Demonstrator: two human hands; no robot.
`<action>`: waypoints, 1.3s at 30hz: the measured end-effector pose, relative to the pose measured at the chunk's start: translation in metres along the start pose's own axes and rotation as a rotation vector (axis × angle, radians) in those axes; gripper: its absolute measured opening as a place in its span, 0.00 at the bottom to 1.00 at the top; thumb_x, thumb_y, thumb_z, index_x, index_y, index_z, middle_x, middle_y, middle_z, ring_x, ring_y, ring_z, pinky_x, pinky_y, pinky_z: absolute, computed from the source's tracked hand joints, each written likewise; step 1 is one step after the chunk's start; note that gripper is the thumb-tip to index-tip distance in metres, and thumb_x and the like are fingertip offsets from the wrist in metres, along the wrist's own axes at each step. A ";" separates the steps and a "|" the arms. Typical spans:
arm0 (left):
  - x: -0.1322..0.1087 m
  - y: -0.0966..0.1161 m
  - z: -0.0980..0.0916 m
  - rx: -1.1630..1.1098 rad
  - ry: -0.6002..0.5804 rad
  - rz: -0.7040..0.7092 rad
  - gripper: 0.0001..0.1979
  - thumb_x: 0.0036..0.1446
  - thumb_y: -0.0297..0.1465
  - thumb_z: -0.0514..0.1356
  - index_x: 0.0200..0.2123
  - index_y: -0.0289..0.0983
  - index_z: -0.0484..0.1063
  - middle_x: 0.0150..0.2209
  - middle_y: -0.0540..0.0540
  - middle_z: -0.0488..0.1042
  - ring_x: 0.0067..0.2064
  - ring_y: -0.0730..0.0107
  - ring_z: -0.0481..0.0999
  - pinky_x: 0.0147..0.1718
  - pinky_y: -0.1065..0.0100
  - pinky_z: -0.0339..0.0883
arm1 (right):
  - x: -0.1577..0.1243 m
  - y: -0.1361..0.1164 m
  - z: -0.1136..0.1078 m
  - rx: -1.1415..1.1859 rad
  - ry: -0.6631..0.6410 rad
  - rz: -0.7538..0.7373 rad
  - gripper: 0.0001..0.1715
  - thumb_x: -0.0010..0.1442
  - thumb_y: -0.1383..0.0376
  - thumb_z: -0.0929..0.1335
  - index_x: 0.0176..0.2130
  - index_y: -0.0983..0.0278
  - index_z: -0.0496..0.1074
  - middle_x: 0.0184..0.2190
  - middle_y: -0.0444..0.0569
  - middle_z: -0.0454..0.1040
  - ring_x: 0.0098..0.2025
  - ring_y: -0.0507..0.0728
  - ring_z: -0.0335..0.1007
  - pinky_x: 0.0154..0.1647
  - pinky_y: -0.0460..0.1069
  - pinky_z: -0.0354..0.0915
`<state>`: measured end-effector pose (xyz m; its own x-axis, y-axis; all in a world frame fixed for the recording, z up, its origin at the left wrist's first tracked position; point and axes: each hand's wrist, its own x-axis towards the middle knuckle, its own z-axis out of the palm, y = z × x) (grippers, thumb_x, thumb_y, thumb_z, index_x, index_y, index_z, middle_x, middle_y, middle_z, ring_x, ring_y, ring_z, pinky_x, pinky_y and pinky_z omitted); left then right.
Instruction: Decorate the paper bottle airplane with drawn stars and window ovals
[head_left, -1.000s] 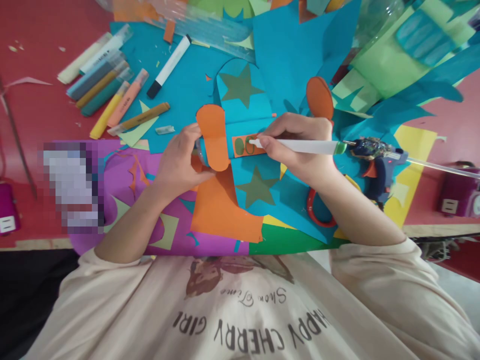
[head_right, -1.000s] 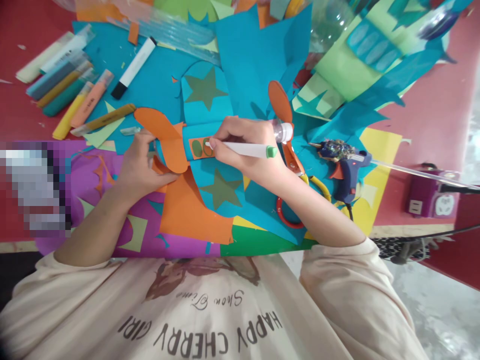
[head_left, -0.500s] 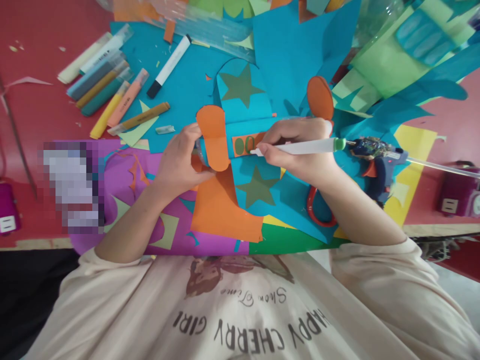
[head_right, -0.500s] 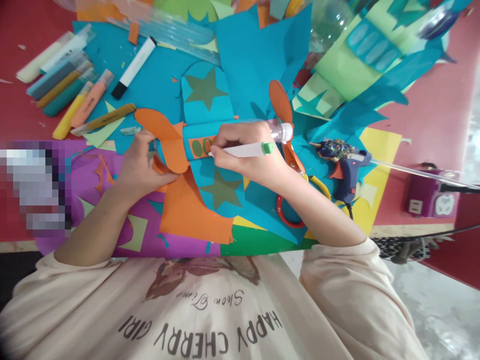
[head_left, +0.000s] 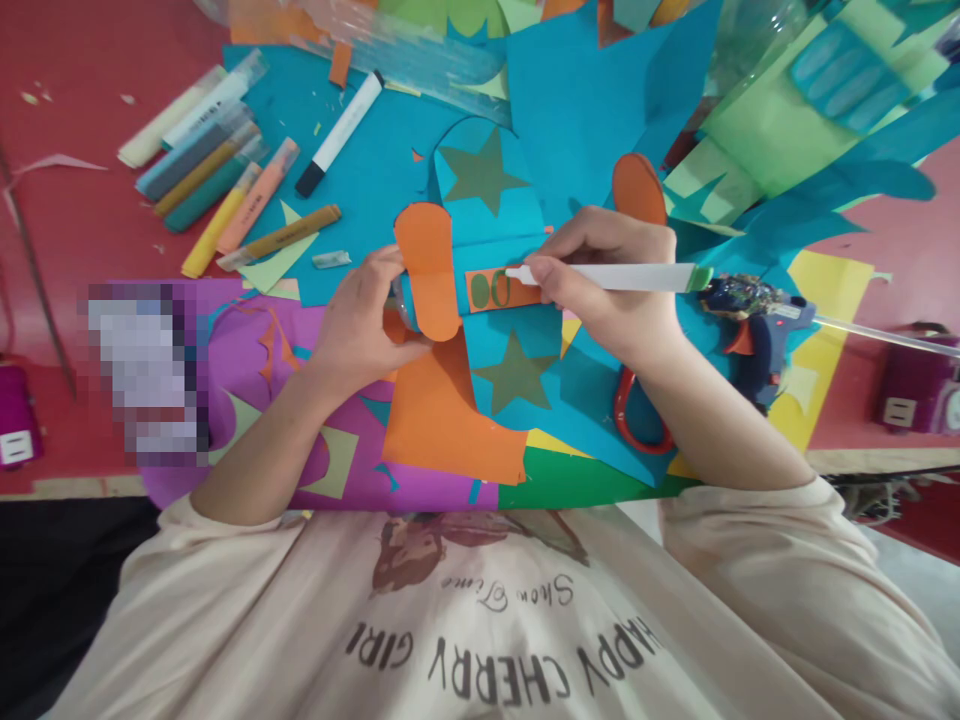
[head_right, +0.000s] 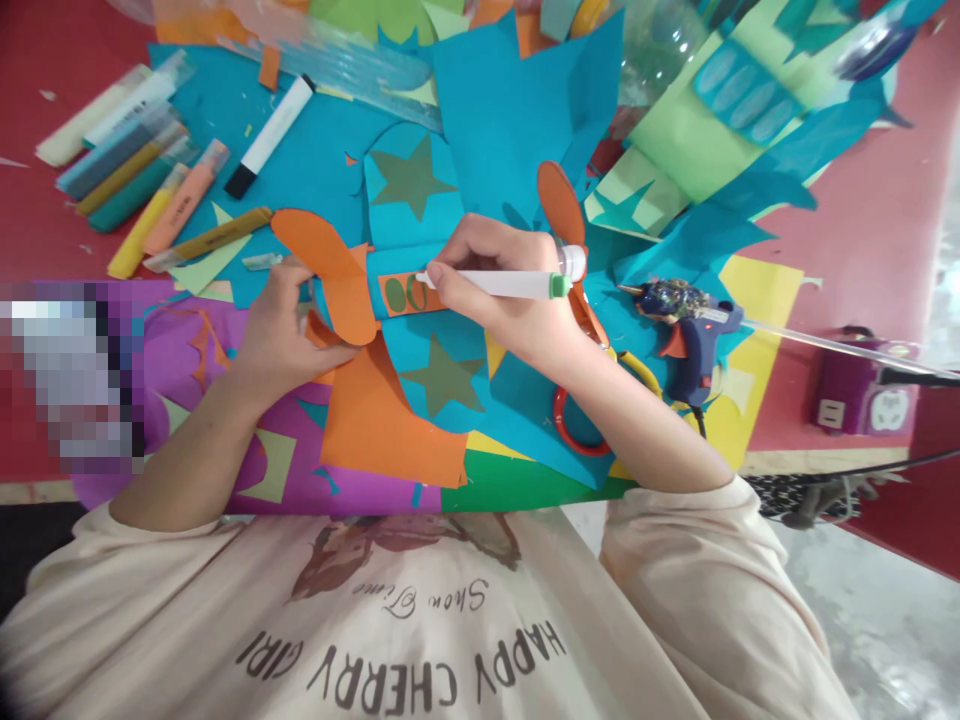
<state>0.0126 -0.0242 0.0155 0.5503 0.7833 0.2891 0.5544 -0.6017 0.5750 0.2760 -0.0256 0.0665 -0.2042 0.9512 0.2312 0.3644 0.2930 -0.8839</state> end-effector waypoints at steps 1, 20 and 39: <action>0.000 0.000 0.000 0.002 -0.002 -0.005 0.30 0.60 0.48 0.62 0.58 0.44 0.54 0.60 0.37 0.68 0.63 0.46 0.69 0.55 0.48 0.71 | 0.000 0.001 0.000 -0.014 -0.011 0.012 0.19 0.62 0.50 0.69 0.27 0.61 0.70 0.22 0.43 0.72 0.23 0.51 0.66 0.21 0.48 0.60; 0.002 0.002 -0.001 -0.030 -0.018 -0.064 0.30 0.59 0.52 0.61 0.58 0.44 0.57 0.60 0.40 0.69 0.63 0.47 0.69 0.57 0.50 0.70 | 0.002 -0.003 -0.005 -0.027 -0.154 -0.031 0.15 0.57 0.63 0.71 0.22 0.61 0.69 0.18 0.42 0.70 0.20 0.49 0.60 0.21 0.48 0.57; 0.001 0.003 -0.002 -0.040 -0.029 -0.088 0.31 0.59 0.53 0.61 0.57 0.42 0.57 0.61 0.39 0.68 0.63 0.44 0.68 0.58 0.46 0.68 | -0.001 0.000 -0.002 -0.064 -0.046 0.013 0.19 0.61 0.50 0.69 0.26 0.60 0.71 0.22 0.45 0.72 0.23 0.52 0.64 0.22 0.49 0.61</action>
<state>0.0138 -0.0248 0.0189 0.5187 0.8278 0.2140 0.5767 -0.5235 0.6272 0.2778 -0.0260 0.0674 -0.2403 0.9501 0.1991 0.4243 0.2873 -0.8588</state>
